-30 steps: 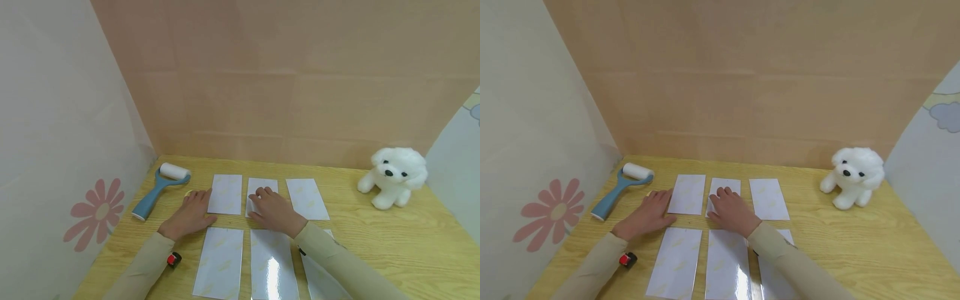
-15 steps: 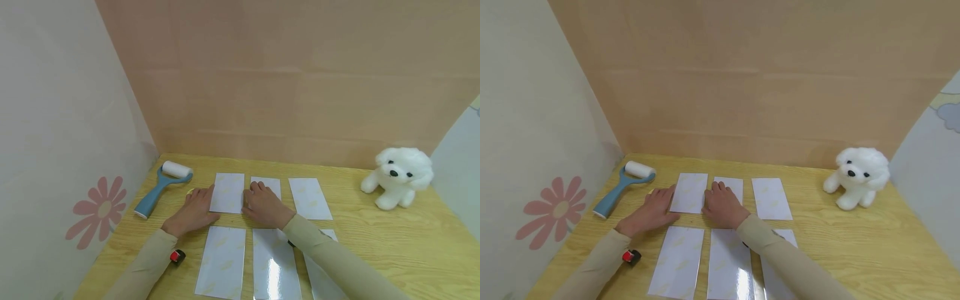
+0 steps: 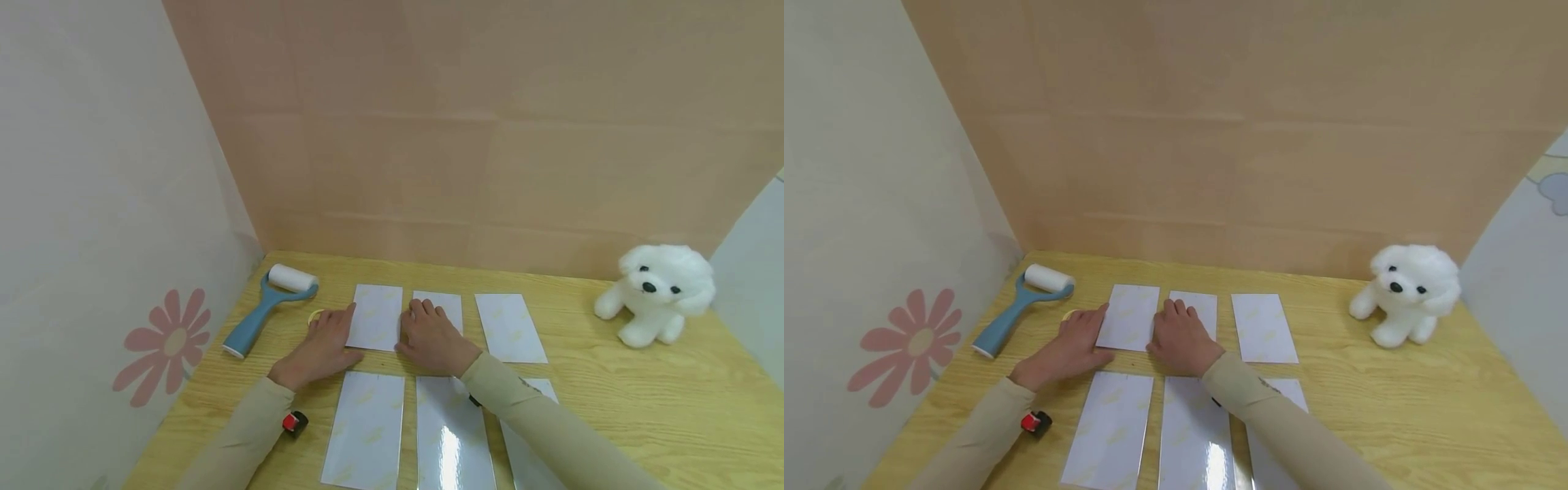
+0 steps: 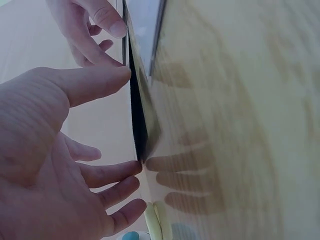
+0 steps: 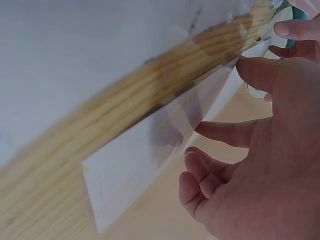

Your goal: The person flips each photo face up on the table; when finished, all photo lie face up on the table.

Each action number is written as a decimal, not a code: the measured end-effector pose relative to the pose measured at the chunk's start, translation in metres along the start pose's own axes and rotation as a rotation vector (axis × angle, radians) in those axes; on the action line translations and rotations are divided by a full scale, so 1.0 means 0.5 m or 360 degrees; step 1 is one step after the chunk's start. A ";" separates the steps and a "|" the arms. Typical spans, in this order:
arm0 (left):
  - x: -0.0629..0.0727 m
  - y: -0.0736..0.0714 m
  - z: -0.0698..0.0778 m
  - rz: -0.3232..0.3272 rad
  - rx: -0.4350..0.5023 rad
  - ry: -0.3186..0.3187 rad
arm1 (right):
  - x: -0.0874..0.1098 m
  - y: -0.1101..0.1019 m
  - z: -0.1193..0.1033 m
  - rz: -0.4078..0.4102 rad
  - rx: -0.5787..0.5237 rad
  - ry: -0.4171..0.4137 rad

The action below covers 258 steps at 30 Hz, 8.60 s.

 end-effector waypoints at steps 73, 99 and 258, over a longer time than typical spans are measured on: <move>-0.025 0.024 0.069 0.0094 0.0727 -0.0072 | 0.031 -0.048 0.027 0.0269 -0.1959 0.0583; -0.008 -0.002 0.049 0.0251 0.0793 -0.0148 | 0.027 -0.044 0.006 0.0318 -0.1863 0.0661; -0.091 0.074 0.171 -0.0084 -0.0063 0.0086 | 0.174 -0.028 0.131 -0.0214 -0.0548 0.0469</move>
Point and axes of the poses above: each hand's wrist, its own x-axis away from the middle knuckle, its own y-axis out of the palm, z = x × y, the point moved 1 cm from there along -x, towards the middle knuckle, and after that the axes turned 2 degrees about x, right-handed, at the moved point
